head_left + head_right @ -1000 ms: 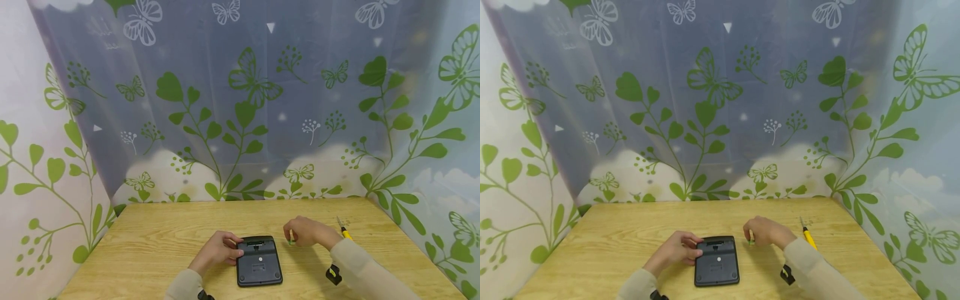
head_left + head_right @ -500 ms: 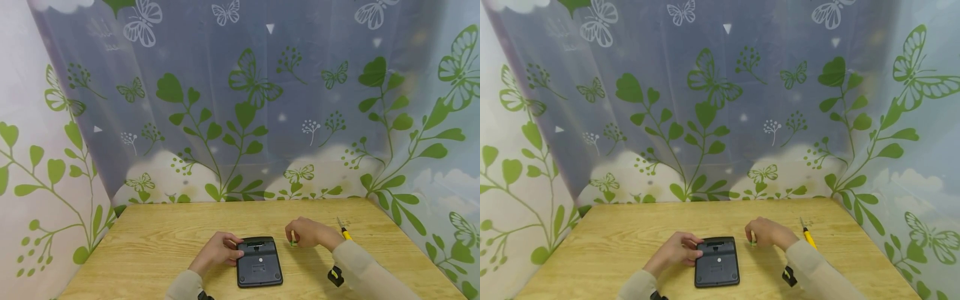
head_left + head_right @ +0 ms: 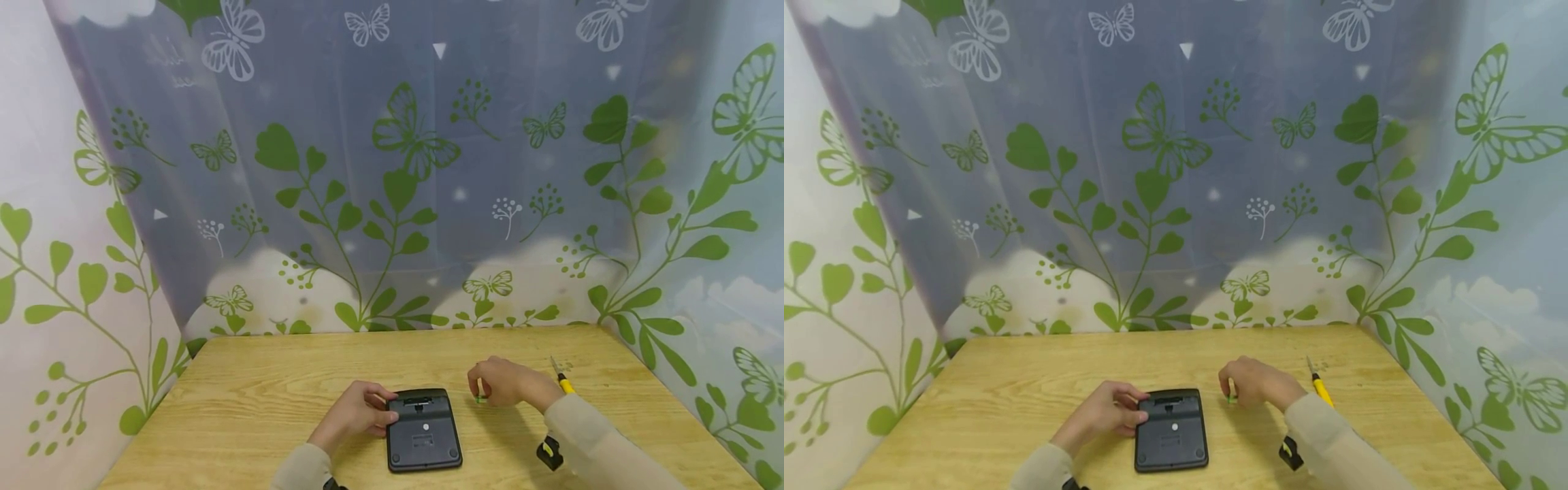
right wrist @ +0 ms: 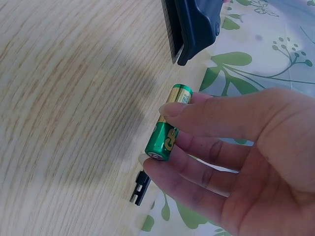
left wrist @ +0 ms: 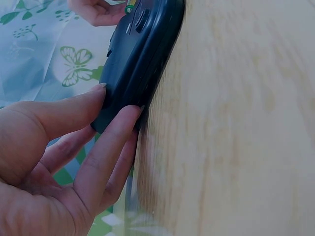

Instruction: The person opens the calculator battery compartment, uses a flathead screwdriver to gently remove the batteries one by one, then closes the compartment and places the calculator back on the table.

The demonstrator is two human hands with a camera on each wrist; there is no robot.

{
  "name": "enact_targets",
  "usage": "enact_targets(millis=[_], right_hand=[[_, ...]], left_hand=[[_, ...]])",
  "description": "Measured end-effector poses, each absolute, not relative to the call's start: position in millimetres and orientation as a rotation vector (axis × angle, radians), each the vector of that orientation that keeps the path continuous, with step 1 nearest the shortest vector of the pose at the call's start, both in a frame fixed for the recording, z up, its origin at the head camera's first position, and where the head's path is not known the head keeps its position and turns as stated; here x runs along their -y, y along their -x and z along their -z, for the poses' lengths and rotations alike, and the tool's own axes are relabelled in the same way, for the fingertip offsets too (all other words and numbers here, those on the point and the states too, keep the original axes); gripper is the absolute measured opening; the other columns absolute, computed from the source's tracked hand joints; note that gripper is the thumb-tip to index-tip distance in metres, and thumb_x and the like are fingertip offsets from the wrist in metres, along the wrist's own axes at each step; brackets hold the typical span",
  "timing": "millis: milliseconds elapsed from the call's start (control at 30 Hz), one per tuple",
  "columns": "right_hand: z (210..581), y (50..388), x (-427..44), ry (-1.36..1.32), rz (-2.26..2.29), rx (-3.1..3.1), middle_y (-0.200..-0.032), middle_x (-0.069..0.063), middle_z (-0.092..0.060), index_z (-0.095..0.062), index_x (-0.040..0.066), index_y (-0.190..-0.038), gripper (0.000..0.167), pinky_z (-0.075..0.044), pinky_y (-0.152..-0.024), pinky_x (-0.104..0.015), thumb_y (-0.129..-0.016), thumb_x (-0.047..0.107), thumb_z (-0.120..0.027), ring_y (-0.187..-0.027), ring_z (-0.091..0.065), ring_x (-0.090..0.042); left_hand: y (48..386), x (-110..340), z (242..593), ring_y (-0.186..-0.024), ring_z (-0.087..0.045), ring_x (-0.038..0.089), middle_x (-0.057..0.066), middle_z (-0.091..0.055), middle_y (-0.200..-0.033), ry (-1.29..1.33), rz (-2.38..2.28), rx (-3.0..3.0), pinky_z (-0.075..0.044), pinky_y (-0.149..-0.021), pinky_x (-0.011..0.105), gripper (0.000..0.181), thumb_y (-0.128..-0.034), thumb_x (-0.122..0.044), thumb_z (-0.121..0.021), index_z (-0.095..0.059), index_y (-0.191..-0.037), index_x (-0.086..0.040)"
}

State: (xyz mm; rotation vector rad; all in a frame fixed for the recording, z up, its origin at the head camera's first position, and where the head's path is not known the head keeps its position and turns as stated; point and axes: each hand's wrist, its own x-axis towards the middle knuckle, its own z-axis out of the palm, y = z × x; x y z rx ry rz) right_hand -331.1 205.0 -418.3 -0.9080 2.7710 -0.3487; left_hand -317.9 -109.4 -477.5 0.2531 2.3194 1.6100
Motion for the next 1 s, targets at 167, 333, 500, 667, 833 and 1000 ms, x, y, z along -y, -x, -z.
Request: enact_targets(millis=[167,333,500,667,833,1000], right_hand=[[418,330,-206,0.927,0.353,-2.771,-0.08,-0.001,-0.064,-0.07,0.013,-0.092,0.024,-0.049,-0.058,-0.023,-0.084,-0.009,-0.076,-0.066,-0.052,-0.006],[416,329,-209,0.938,0.363,-2.768,-0.079,-0.001,-0.063,-0.069,0.012,-0.09,0.026,-0.046,-0.057,-0.023,-0.083,-0.012,-0.074,-0.065,-0.05,-0.006],[415,330,-214,0.933,0.373,-2.764,-0.079,-0.002,-0.062,-0.068,0.012,-0.09,0.03,-0.043,-0.055,-0.023,-0.08,-0.016,-0.07,-0.063,-0.048,-0.006],[414,331,-217,0.94,0.357,-2.767,-0.077,0.0,-0.061,-0.068,0.013,-0.09,0.028,-0.044,-0.056,-0.022,-0.082,-0.013,-0.073,-0.063,-0.049,-0.005],[412,330,-219,0.919,0.363,-2.767,-0.076,-0.002,-0.063,-0.069,0.012,-0.09,0.025,-0.047,-0.057,-0.023,-0.083,-0.011,-0.075,-0.064,-0.052,-0.006],[412,330,-222,0.902,0.359,-2.782,-0.077,-0.001,-0.064,-0.069,0.013,-0.089,0.024,-0.048,-0.058,-0.024,-0.084,-0.009,-0.077,-0.066,-0.054,-0.006]], left_hand=[[318,109,478,-0.075,-0.071,0.018,0.016,-0.066,-0.1,-0.264,-1.62,-2.323,-0.068,-0.068,0.038,0.037,-0.0852,0.003,-0.081,-0.073,-0.121,-0.002],[317,110,478,-0.074,-0.071,0.018,0.016,-0.066,-0.1,-0.267,-1.621,-2.323,-0.068,-0.068,0.038,0.036,-0.0852,0.003,-0.081,-0.073,-0.12,-0.002],[317,110,478,-0.074,-0.071,0.018,0.016,-0.066,-0.1,-0.279,-1.625,-2.315,-0.068,-0.067,0.037,0.036,-0.0852,0.003,-0.081,-0.073,-0.12,-0.002],[317,110,478,-0.074,-0.071,0.017,0.016,-0.066,-0.1,-0.286,-1.629,-2.313,-0.068,-0.067,0.037,0.036,-0.0852,0.003,-0.081,-0.073,-0.12,-0.001],[316,110,478,-0.073,-0.071,0.017,0.016,-0.066,-0.099,-0.282,-1.632,-2.311,-0.068,-0.067,0.037,0.036,-0.0853,0.003,-0.081,-0.073,-0.12,-0.002],[316,110,477,-0.074,-0.07,0.017,0.016,-0.066,-0.1,-0.279,-1.635,-2.306,-0.068,-0.068,0.037,0.036,-0.0853,0.003,-0.081,-0.073,-0.12,-0.001]])
